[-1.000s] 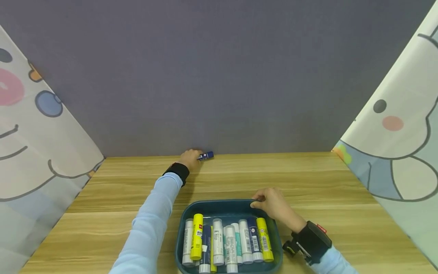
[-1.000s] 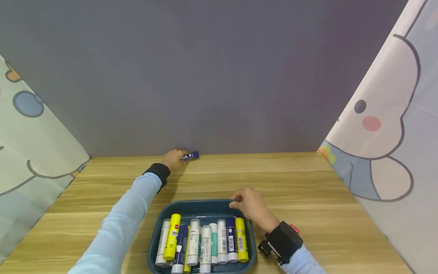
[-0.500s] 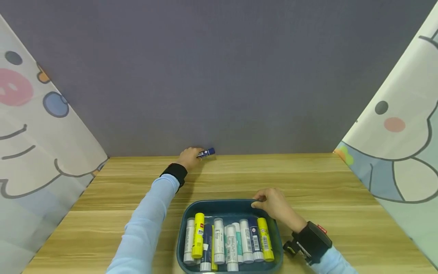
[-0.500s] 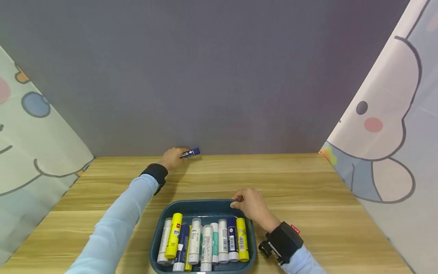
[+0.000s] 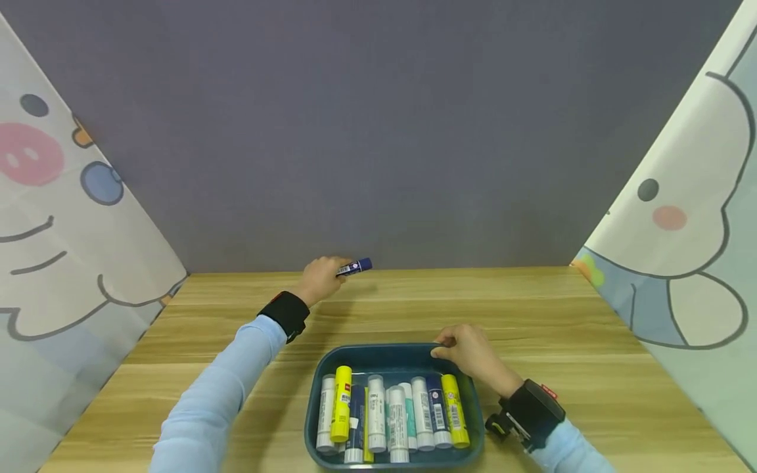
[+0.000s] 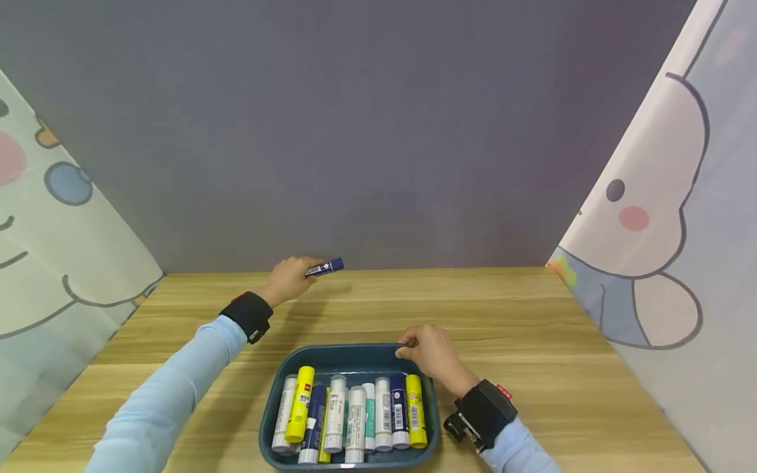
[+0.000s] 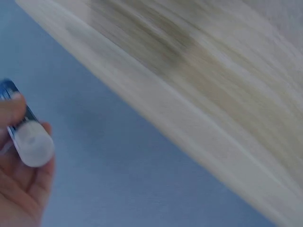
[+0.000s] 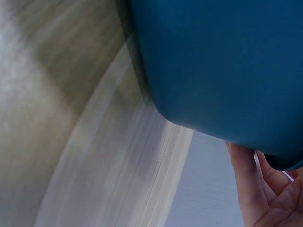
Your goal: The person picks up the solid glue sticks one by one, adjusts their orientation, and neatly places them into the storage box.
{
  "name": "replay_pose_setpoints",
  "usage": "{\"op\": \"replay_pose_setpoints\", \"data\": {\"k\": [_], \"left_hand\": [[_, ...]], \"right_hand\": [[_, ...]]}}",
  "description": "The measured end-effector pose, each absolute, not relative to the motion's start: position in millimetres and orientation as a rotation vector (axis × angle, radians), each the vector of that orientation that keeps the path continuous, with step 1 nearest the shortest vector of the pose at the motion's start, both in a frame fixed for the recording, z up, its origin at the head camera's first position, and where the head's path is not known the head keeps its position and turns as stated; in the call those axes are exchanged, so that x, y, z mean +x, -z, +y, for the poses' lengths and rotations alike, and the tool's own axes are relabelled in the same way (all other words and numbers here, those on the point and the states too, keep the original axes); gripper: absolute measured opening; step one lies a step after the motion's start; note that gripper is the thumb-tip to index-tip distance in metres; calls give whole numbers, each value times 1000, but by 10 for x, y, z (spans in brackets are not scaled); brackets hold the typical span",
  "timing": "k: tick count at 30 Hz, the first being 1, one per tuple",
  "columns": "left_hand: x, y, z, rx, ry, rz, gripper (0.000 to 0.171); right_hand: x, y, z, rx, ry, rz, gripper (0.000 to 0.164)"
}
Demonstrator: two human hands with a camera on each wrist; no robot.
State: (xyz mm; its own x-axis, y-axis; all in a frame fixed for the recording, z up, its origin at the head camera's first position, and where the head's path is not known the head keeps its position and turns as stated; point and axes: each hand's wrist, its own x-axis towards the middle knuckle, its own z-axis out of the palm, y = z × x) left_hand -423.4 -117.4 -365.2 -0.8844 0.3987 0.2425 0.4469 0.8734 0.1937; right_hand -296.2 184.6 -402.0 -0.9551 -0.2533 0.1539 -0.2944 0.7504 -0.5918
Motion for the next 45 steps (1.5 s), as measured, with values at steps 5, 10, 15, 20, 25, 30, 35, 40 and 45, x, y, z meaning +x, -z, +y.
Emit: {"op": "replay_pose_setpoints", "data": {"k": [5, 10, 15, 20, 25, 30, 35, 40, 45], "left_hand": [[-4009, 3538, -1111, -645, 345, -2822, 39], [-3842, 3428, -1071, -696, 287, -2798, 39], [-3730, 3330, -1000, -749, 257, -2778, 40], [-3573, 3306, -946, -771, 173, -2725, 39], [-3410, 3304, -920, -803, 139, -2644, 32], [-3261, 3287, -899, -820, 154, -2603, 30], [-3121, 3298, -895, -816, 138, -2587, 31], [-2956, 3350, -892, -833, 74, -2585, 33], [-2801, 3430, -869, -894, -3, -2538, 30]], "right_hand": [[-3006, 4049, 1867, 448, -993, -2881, 9], [-3061, 4060, 1902, 442, -986, -2895, 11], [-3138, 4039, 1929, 470, -977, -2881, 12], [-3191, 4021, 1947, 466, -988, -2901, 14], [-3255, 4034, 1980, 471, -982, -2913, 16], [-3337, 4015, 2024, 496, -968, -2905, 16], [-3396, 3972, 2038, 518, -951, -2899, 17], [-3411, 3963, 2049, 522, -959, -2909, 17], [-3416, 3965, 2069, 546, -978, -2886, 17]]}}
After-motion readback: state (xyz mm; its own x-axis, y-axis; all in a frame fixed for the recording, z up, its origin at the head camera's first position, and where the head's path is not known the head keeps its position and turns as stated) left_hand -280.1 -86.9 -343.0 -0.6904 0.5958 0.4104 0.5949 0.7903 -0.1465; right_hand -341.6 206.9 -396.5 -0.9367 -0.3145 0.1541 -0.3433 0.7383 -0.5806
